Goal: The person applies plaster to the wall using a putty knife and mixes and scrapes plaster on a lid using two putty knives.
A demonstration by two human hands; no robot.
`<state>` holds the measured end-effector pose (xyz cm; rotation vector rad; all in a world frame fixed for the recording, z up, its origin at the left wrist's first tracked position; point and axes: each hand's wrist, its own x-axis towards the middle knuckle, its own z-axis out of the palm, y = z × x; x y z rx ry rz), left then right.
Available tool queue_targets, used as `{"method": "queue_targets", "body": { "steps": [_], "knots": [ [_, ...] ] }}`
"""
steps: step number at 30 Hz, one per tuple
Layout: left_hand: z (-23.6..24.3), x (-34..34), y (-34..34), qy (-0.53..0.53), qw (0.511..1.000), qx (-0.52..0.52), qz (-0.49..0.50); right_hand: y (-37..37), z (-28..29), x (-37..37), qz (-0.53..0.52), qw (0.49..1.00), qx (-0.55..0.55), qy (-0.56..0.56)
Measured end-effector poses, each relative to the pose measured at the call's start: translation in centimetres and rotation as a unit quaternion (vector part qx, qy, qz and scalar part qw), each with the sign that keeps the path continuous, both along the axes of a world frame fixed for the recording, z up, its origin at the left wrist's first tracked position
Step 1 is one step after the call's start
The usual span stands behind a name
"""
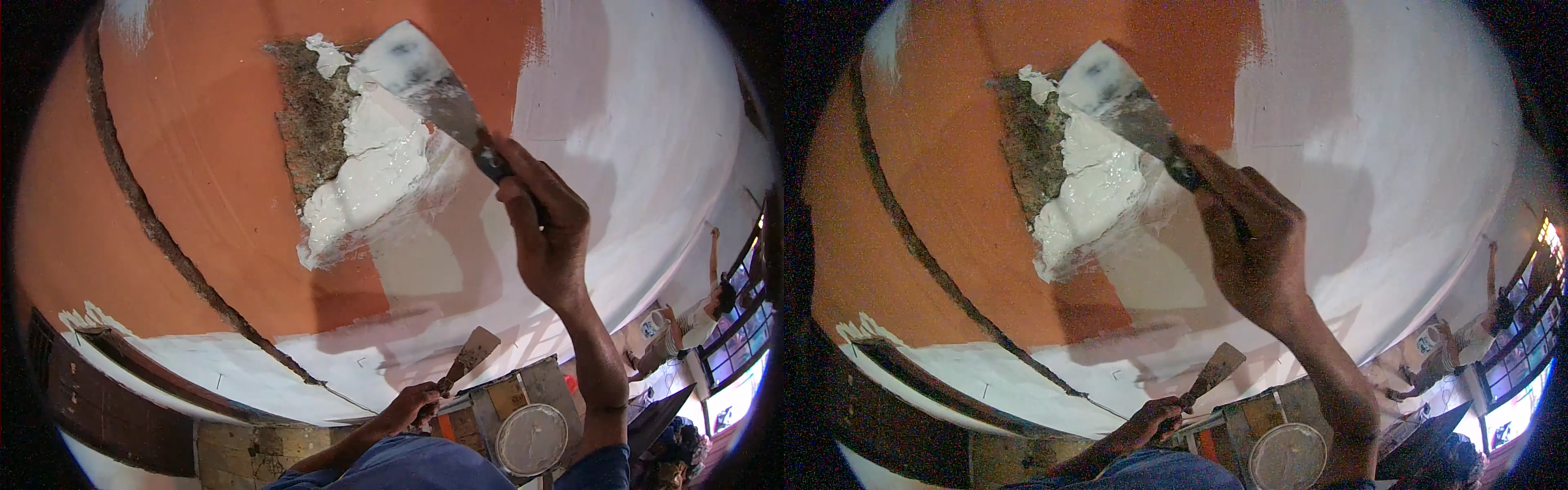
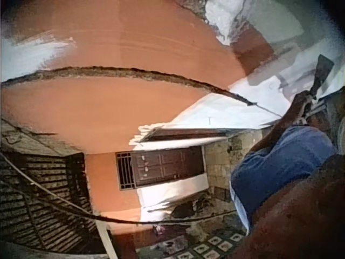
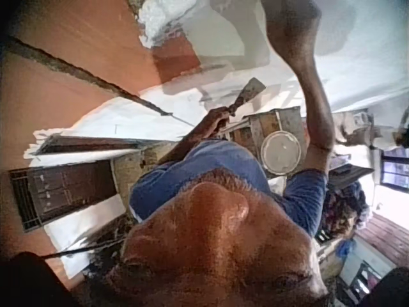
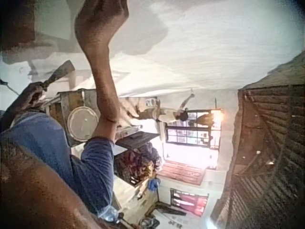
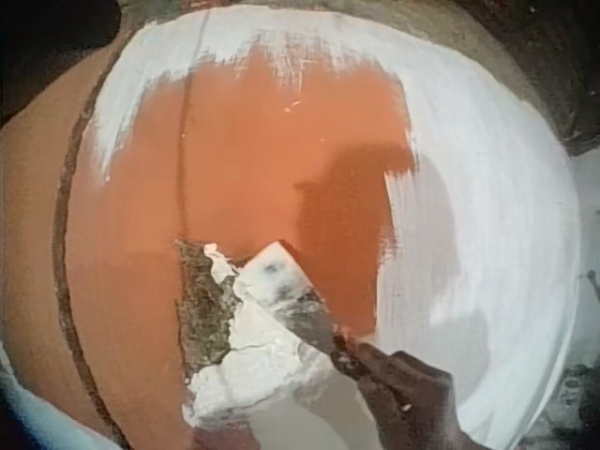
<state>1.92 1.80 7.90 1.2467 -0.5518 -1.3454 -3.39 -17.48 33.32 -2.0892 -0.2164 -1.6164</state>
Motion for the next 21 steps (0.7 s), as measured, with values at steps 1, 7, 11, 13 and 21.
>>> {"method": "queue_targets", "body": {
  "steps": [1, 7, 11, 13, 21],
  "knots": [
    [0.1, -0.1, 0.0, 0.011, 1.000, -0.002, 0.002, 0.3, 0.0, 0.3, -0.001, 1.000, 0.003, -0.001],
    [0.4, -0.1, 0.0, -0.019, 1.000, 0.009, 0.000, 1.3, -1.1, 0.1, -0.057, 0.998, 0.001, 0.015],
    [0.2, -0.1, -0.2, 0.003, 1.000, 0.009, 0.009, 2.2, -3.7, -0.9, -0.107, 0.993, 0.018, 0.054],
    [0.2, -0.1, -0.1, 0.012, 1.000, 0.012, 0.007, 2.7, -5.0, -2.1, -0.144, 0.983, 0.033, 0.105],
    [0.4, -0.3, 0.0, 0.023, 1.000, 0.009, -0.005, 3.2, -2.9, -4.8, -0.147, 0.981, 0.101, 0.075]
  ]
}}
